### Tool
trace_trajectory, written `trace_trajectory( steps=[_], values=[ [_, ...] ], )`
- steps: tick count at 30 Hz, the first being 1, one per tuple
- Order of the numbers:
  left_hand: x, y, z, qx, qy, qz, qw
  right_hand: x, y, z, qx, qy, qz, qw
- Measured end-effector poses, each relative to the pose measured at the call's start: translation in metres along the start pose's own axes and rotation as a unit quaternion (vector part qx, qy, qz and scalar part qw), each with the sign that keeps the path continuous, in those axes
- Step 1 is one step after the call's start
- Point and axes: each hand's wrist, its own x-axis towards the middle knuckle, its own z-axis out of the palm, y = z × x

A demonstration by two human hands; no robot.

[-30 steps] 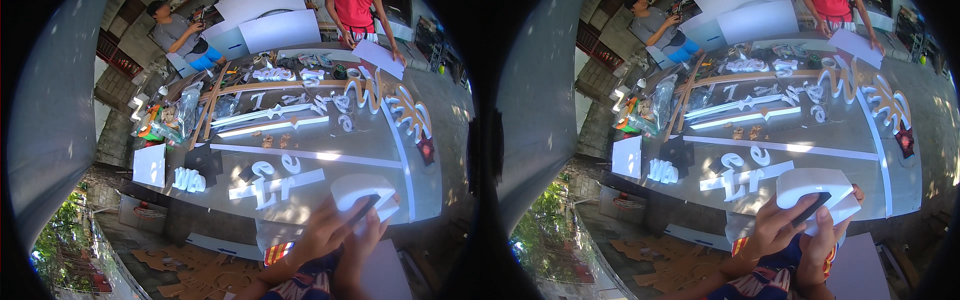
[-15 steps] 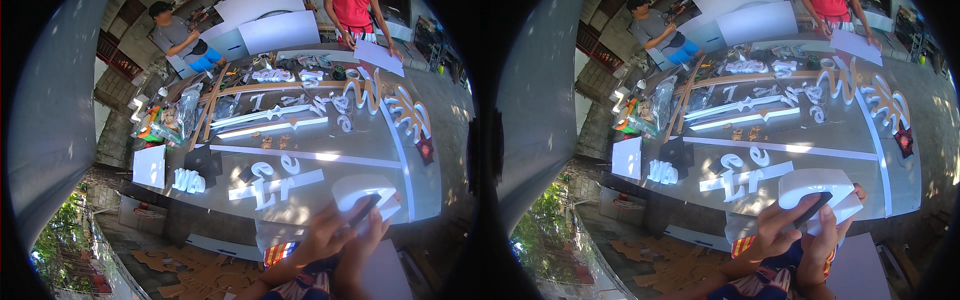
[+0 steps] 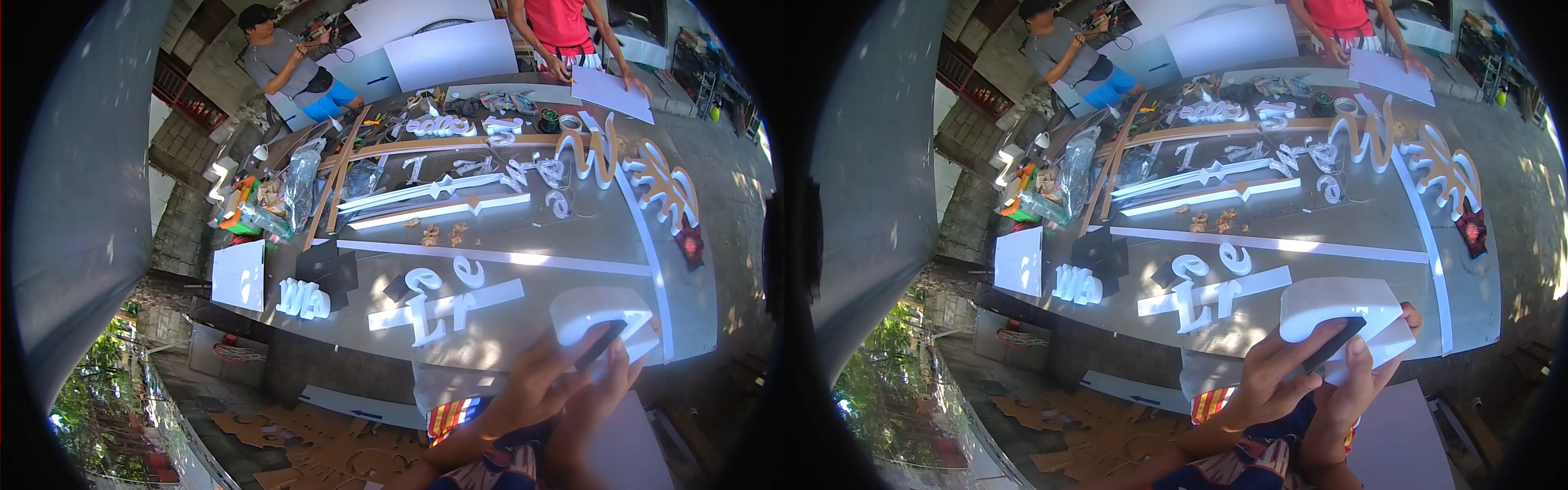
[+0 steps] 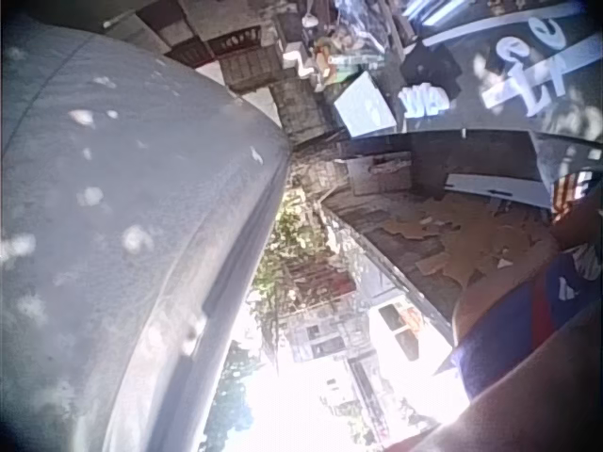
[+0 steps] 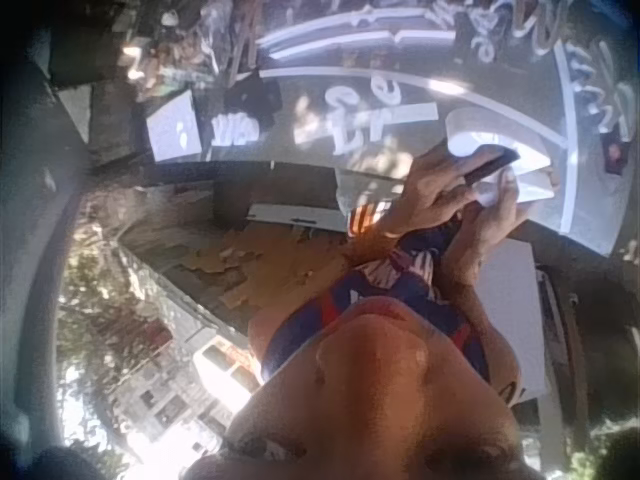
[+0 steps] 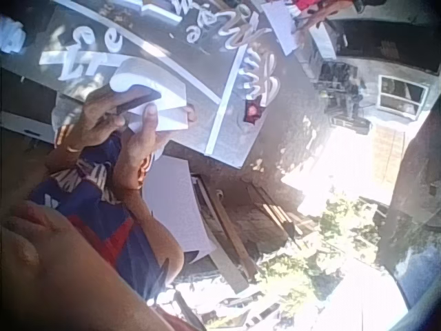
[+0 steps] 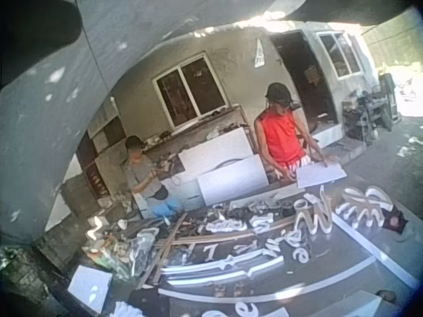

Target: The person picks up a white plastic letter and uses a piece of sandpaper to rub its edges and corners. They turn the letter over to sand different sides before setting it down and picking up another letter to repeat the process.

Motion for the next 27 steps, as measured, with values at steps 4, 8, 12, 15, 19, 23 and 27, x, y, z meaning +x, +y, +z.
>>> trace_trajectory(
  steps=[4,8,12,15,19,23,27],
  values=[
    [-0.007,-0.006,0.001,-0.005,-0.006,-0.026,1.000,0.007,0.005,-0.003,-0.013,-0.014,0.006,1.000],
    [-0.013,-0.014,-0.002,0.056,0.020,0.012,0.998,0.013,0.007,0.000,-0.015,-0.003,0.000,1.000],
    [-0.012,-0.013,0.001,0.016,0.031,-0.010,0.999,0.007,0.009,0.000,-0.023,0.012,0.026,0.999],
    [-0.013,-0.011,0.003,-0.020,0.025,-0.075,0.997,-0.001,0.012,0.001,-0.032,-0.008,0.007,0.999],
    [-0.010,-0.005,0.002,-0.010,0.002,-0.025,1.000,0.007,0.004,-0.010,-0.011,0.008,0.028,1.000],
    [-0.008,-0.016,0.004,0.007,0.015,-0.053,0.998,0.009,0.012,-0.001,0.026,-0.024,0.031,0.999],
    [-0.004,-0.012,-0.001,0.000,0.012,-0.062,0.998,0.010,0.006,0.003,0.036,-0.028,0.016,0.999]
  ],
)
